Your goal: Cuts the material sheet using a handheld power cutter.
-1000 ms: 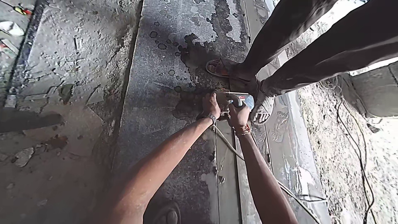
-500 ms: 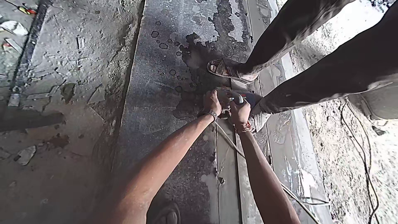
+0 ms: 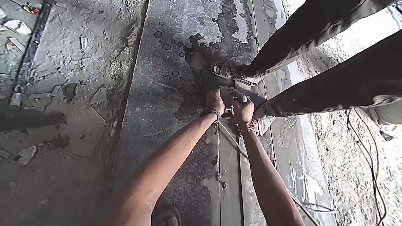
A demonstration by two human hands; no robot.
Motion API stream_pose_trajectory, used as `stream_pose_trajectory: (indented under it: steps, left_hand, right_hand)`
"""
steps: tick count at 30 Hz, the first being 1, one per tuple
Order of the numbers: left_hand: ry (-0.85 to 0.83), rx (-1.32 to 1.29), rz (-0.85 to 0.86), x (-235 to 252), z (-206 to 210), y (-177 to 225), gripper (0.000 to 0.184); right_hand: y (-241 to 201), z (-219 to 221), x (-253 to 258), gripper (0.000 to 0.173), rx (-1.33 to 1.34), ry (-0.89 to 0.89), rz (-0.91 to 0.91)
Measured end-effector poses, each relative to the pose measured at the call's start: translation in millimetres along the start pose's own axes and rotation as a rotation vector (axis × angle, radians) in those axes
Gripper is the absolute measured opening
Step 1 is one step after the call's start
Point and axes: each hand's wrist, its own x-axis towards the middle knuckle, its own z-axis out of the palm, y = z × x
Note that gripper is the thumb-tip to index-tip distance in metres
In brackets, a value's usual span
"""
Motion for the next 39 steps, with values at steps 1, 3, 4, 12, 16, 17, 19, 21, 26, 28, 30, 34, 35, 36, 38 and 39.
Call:
stream_pose_trajectory:
  steps: [1, 3, 4, 12, 16, 17, 19, 21, 26, 28, 30, 34, 35, 36, 38, 39]
  left_hand:
    - [-0.003, 0.0, -0.002, 1, 0, 1, 0.055]
    - [-0.006, 0.006, -0.001, 2, 0, 1, 0.056]
    - [-0.004, 0.013, 0.001, 3, 0, 1, 0.056]
    - [0.013, 0.014, 0.031, 10, -1, 1, 0.053]
    - [0.008, 0.009, 0.0, 13, -3, 5, 0.057]
    - [0.013, 0.003, -0.003, 13, -4, 5, 0.058]
    - [0.02, -0.011, -0.005, 15, -4, 5, 0.057]
    - [0.012, -0.01, -0.012, 15, -6, 7, 0.056]
    - [-0.003, -0.017, -0.017, 19, -8, 8, 0.056]
    - [-0.008, -0.01, -0.024, 22, -8, 7, 0.056]
    - [0.006, -0.013, -0.023, 25, -7, 7, 0.053]
    - [0.007, -0.011, -0.028, 29, -7, 8, 0.054]
    - [0.001, -0.01, -0.031, 30, -8, 8, 0.054]
    - [0.0, -0.008, -0.03, 30, -9, 9, 0.054]
    - [0.009, -0.006, -0.019, 32, -9, 9, 0.052]
    - [0.01, -0.006, -0.018, 33, -9, 9, 0.052]
  right_hand:
    - [0, 0, 1, 0.032, 0.001, -0.001, 0.001]
    - [1, 1, 3, 0.034, 0.011, -0.002, -0.006]
    - [1, 1, 4, 0.034, 0.02, -0.006, -0.011]
    - [5, 2, 15, 0.033, 0.204, -0.106, 0.009]
    - [9, 4, 18, 0.04, 0.383, -0.167, -0.016]
    - [9, 3, 19, 0.041, 0.402, -0.17, -0.027]
    - [7, 4, 19, 0.041, 0.406, -0.157, -0.042]
    - [6, 5, 20, 0.041, 0.37, -0.129, -0.049]
    - [4, 6, 24, 0.043, 0.293, -0.102, -0.056]
    - [2, 6, 24, 0.041, 0.28, -0.106, -0.053]
    - [1, 6, 24, 0.04, 0.265, -0.113, -0.04]
    - [0, 5, 25, 0.035, 0.252, -0.102, -0.036]
    - [0, 6, 25, 0.033, 0.251, -0.098, -0.044]
    - [0, 6, 25, 0.032, 0.247, -0.095, -0.048]
    - [0, 6, 25, 0.029, 0.243, -0.085, -0.057]
    - [0, 6, 25, 0.029, 0.24, -0.087, -0.054]
